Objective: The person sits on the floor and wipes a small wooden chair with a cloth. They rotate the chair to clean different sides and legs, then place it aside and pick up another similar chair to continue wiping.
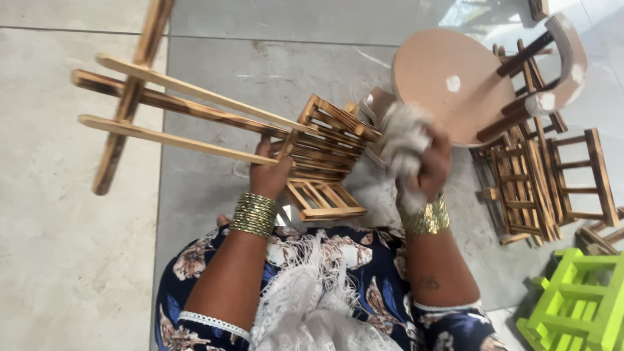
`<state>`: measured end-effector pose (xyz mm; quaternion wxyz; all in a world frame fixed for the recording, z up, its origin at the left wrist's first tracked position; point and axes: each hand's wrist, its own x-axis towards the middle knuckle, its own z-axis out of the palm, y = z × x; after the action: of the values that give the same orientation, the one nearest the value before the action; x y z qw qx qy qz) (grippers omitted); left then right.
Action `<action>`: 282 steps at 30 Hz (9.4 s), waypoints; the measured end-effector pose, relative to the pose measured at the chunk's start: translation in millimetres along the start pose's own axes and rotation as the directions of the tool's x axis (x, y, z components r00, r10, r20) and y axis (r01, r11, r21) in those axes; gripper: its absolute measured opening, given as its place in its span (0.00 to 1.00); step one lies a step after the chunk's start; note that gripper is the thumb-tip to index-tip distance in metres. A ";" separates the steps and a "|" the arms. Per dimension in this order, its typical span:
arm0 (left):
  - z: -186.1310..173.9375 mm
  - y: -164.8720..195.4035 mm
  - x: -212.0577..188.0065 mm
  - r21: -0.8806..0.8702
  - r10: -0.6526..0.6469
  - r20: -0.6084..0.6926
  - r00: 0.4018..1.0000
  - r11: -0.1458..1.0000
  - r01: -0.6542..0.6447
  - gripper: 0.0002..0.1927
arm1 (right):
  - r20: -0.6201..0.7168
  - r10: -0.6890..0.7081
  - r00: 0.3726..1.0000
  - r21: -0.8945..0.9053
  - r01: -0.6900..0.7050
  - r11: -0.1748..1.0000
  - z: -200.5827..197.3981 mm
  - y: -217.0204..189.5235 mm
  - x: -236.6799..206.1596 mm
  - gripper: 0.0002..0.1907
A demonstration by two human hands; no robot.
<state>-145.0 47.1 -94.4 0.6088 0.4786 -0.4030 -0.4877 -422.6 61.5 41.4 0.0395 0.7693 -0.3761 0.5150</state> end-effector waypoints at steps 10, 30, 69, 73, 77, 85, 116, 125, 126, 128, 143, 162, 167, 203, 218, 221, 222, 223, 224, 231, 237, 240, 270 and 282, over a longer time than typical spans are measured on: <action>18.6 5.7 -15.4 0.342 0.049 0.091 0.995 0.936 -0.078 0.39 | 0.289 0.285 0.914 0.246 -0.359 0.901 -4.5 53.1 -31.3 0.23; -40.2 12.4 19.7 0.099 0.045 0.248 0.968 0.993 -0.072 0.51 | 0.610 0.331 0.720 0.327 -0.609 0.723 28.3 69.5 -18.6 0.24; -27.9 5.6 23.1 0.097 0.081 0.041 0.996 0.992 -0.085 0.47 | 0.328 0.460 0.825 0.233 -0.543 0.807 34.5 28.8 -11.2 0.27; -22.3 8.7 16.3 0.340 0.043 -0.105 0.994 0.940 -0.005 0.51 | 0.125 0.235 0.964 -0.147 -0.216 0.965 54.8 51.4 -23.7 0.27; -25.1 6.1 12.1 0.322 0.101 -0.126 0.987 0.945 -0.056 0.51 | 0.154 0.466 0.871 -0.195 -0.435 0.879 49.9 77.9 -32.7 0.26; -26.7 -6.3 26.1 0.368 0.104 -0.130 0.986 0.929 -0.050 0.51 | 0.190 0.088 0.978 -0.285 -0.031 0.958 71.7 32.1 -38.7 0.25; 16.7 42.6 -15.9 0.446 0.200 -0.149 0.969 0.887 -0.114 0.41 | 0.715 0.231 0.660 0.080 -0.405 0.911 117.3 61.9 -63.2 0.40; 29.2 32.3 -18.6 0.663 0.386 0.050 0.921 0.677 -0.320 0.42 | 0.229 0.351 0.908 -0.114 -0.333 0.936 126.6 37.7 -43.9 0.37; 33.6 28.7 -19.3 0.730 0.443 0.113 0.889 0.571 -0.377 0.42 | 0.259 0.357 0.897 -0.076 -0.349 0.934 124.1 40.3 -42.1 0.36; 37.3 23.5 -17.4 0.781 0.503 0.107 0.858 0.492 -0.386 0.42 | 0.325 0.362 0.874 -0.006 -0.381 0.925 116.9 43.5 -41.0 0.34; 5.1 27.8 -0.1 0.545 0.316 0.006 0.949 0.795 -0.269 0.35 | 0.360 0.580 0.731 -0.278 -0.509 0.815 112.2 116.4 -80.7 0.22; 2.2 -4.0 3.2 0.301 -0.011 -0.039 0.999 0.953 0.022 0.38 | 0.492 0.188 0.850 0.167 -0.305 0.938 101.4 2.6 -40.0 0.29; 11.1 -9.1 -0.7 0.413 0.381 0.033 0.924 0.837 -0.360 0.38 | 0.485 0.216 0.848 0.102 -0.299 0.949 110.2 26.1 -48.2 0.24; 19.1 16.4 -15.1 0.529 0.320 0.175 0.931 0.767 -0.363 0.32 | 0.264 0.043 0.964 0.101 -0.072 0.992 94.6 31.4 -42.1 0.18; 11.1 -7.0 -6.6 0.423 0.400 0.084 0.913 0.815 -0.396 0.43 | 0.596 0.094 0.797 0.254 -0.298 0.920 83.5 -1.0 -24.3 0.28; 10.5 -8.5 -10.3 0.331 0.395 0.135 0.909 0.846 -0.418 0.40 | 0.632 -0.017 0.775 0.232 -0.168 0.958 85.9 -14.0 -15.6 0.28; 9.3 -6.6 -11.5 0.290 0.376 0.141 0.916 0.869 -0.402 0.40 | 0.635 -0.014 0.772 0.234 -0.176 0.956 87.3 -14.4 -15.1 0.29; 9.0 -4.6 -10.3 0.279 0.343 0.129 0.930 0.888 -0.366 0.42 | 0.638 -0.011 0.770 0.237 -0.183 0.954 89.7 -11.9 -15.4 0.29; 8.6 -1.4 -9.7 0.267 0.311 0.117 0.943 0.905 -0.332 0.44 | 0.641 -0.008 0.768 0.239 -0.190 0.952 91.7 -8.6 -17.0 0.30; 12.2 3.4 -8.8 0.018 0.132 -0.026 0.991 0.991 -0.131 0.49 | 0.695 0.134 0.706 0.229 -0.394 0.890 97.1 40.2 -45.1 0.30; 12.3 2.3 -2.4 0.059 0.136 -0.114 0.984 0.990 -0.130 0.43 | 0.828 0.409 0.384 -0.251 -0.399 0.882 92.3 49.0 -40.2 0.22; 17.2 13.0 -1.6 0.114 0.184 -0.095 0.978 0.978 -0.173 0.40 | 0.871 0.257 0.418 -0.063 -0.425 0.903 86.6 29.5 -26.6 0.22; -18.0 -23.3 24.2 -0.087 -0.048 -0.343 0.938 0.996 0.019 0.37 | 0.694 -0.123 0.710 0.698 -0.620 0.359 42.2 -2.8 22.9 0.24; -23.2 -23.7 24.0 -0.333 -0.145 -0.335 0.931 0.943 0.027 0.33 | 0.900 0.143 0.412 0.022 -0.371 0.928 62.1 16.7 -14.1 0.31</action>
<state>-123.0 26.4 -122.0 0.7191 0.4702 -0.1796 -0.4790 -388.2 29.3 -4.6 -0.3262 0.8549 -0.3960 0.0765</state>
